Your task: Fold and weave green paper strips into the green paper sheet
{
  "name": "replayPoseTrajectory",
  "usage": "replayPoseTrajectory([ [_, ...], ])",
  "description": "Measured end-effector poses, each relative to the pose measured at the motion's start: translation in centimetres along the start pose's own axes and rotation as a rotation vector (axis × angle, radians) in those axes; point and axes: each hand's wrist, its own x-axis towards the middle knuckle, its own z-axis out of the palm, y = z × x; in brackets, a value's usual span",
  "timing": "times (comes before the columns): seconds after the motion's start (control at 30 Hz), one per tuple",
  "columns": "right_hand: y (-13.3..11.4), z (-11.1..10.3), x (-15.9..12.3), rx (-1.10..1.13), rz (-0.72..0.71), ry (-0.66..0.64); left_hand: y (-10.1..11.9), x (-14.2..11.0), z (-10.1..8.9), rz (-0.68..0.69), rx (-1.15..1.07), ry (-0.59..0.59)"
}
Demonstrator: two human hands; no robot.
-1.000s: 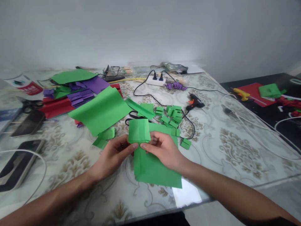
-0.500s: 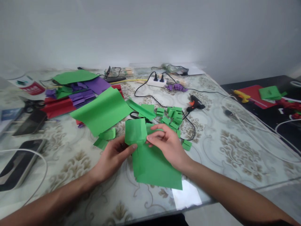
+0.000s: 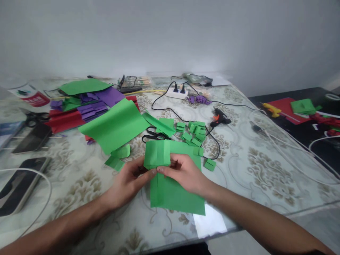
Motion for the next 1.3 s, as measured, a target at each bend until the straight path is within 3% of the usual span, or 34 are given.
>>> replayPoseTrajectory([
  [0.33, 0.0, -0.4, 0.4, 0.026, 0.049, -0.008, 0.1, 0.3, -0.6, 0.013, 0.094, 0.065],
  [0.63, 0.2, -0.3, 0.3, -0.011, 0.065, -0.048, -0.1, 0.5, -0.5, -0.017, 0.070, -0.078],
  [0.93, 0.4, -0.3, 0.5, 0.064, 0.130, -0.078, 0.0, 0.4, -0.9, 0.112, 0.240, -0.026],
  [1.3, 0.5, -0.4, 0.9, 0.081, 0.156, -0.071, -2.6, 0.3, -0.4, 0.096, 0.269, 0.055],
])
